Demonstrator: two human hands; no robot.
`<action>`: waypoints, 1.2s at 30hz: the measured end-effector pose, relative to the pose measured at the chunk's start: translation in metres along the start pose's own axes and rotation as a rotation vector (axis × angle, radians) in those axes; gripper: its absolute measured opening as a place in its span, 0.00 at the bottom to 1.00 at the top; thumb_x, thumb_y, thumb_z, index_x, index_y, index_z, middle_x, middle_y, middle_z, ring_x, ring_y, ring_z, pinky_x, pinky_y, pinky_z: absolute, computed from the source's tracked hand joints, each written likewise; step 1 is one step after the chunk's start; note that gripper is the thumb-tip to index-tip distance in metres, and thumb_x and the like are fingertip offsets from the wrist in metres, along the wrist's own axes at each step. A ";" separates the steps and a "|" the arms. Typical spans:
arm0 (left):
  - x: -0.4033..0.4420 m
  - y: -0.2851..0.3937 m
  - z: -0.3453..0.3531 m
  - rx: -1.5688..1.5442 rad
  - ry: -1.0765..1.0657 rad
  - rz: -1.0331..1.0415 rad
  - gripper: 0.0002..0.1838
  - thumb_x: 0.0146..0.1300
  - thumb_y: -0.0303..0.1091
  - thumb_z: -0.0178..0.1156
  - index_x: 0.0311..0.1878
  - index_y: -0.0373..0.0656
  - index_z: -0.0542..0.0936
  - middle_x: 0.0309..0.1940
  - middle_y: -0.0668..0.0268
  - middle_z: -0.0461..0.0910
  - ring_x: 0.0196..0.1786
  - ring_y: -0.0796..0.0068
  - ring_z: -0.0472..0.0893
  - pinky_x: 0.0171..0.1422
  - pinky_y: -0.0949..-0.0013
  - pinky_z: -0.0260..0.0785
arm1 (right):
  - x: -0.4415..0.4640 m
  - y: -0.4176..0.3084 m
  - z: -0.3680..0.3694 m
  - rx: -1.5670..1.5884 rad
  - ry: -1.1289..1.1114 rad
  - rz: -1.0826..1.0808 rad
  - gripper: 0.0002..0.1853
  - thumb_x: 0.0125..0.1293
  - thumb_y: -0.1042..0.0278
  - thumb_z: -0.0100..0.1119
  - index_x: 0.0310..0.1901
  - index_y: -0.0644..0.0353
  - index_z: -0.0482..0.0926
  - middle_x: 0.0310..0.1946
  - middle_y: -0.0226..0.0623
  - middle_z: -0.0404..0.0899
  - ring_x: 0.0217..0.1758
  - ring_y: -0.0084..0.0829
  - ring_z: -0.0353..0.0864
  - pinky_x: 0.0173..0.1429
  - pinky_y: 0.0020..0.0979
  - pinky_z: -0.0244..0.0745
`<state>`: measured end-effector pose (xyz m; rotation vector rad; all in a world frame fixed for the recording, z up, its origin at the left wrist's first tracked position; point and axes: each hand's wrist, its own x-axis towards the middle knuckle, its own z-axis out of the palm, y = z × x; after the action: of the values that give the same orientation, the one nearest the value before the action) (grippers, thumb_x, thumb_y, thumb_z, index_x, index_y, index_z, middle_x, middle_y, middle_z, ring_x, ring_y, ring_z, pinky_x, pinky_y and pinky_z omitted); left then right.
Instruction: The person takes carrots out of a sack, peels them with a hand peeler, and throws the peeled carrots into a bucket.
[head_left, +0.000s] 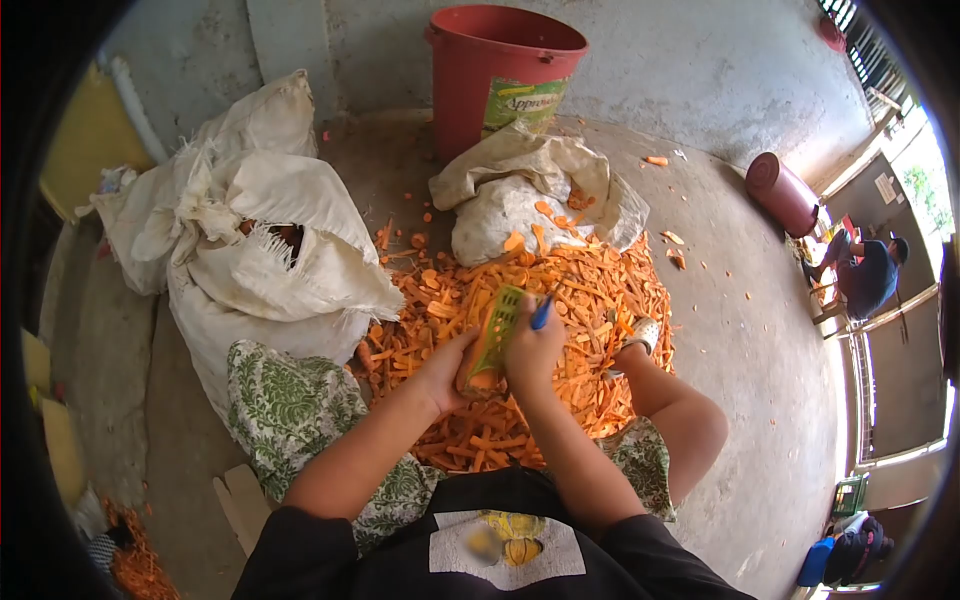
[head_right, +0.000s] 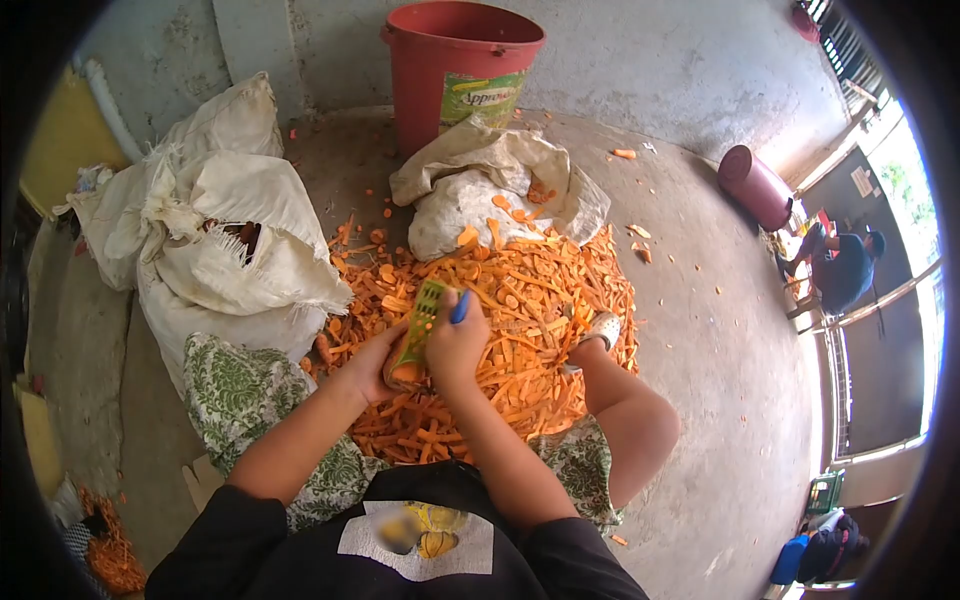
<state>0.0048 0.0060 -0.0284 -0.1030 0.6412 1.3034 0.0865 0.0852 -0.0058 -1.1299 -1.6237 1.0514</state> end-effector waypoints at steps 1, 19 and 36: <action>-0.003 0.001 0.004 -0.030 -0.044 -0.023 0.19 0.64 0.49 0.43 0.48 0.44 0.69 0.33 0.65 0.76 0.34 0.70 0.78 0.35 0.65 0.74 | -0.004 0.000 0.003 -0.114 0.007 -0.112 0.17 0.65 0.61 0.45 0.23 0.64 0.65 0.13 0.38 0.65 0.14 0.32 0.61 0.23 0.32 0.60; 0.001 -0.003 -0.005 0.185 -0.059 0.013 0.21 0.67 0.47 0.36 0.47 0.40 0.69 0.35 0.59 0.77 0.37 0.66 0.79 0.38 0.65 0.74 | 0.010 -0.010 -0.011 0.032 -0.034 -0.003 0.14 0.64 0.63 0.47 0.23 0.62 0.66 0.14 0.33 0.65 0.16 0.26 0.62 0.23 0.30 0.59; -0.004 -0.004 -0.002 0.242 0.069 -0.029 0.23 0.66 0.51 0.39 0.49 0.41 0.67 0.33 0.61 0.75 0.32 0.70 0.77 0.34 0.69 0.73 | 0.045 0.001 -0.028 0.020 0.125 0.057 0.15 0.65 0.62 0.44 0.28 0.65 0.72 0.17 0.33 0.72 0.18 0.23 0.68 0.22 0.27 0.62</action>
<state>0.0072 0.0009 -0.0294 0.0409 0.8482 1.1893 0.1037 0.1333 0.0089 -1.2108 -1.4879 1.0109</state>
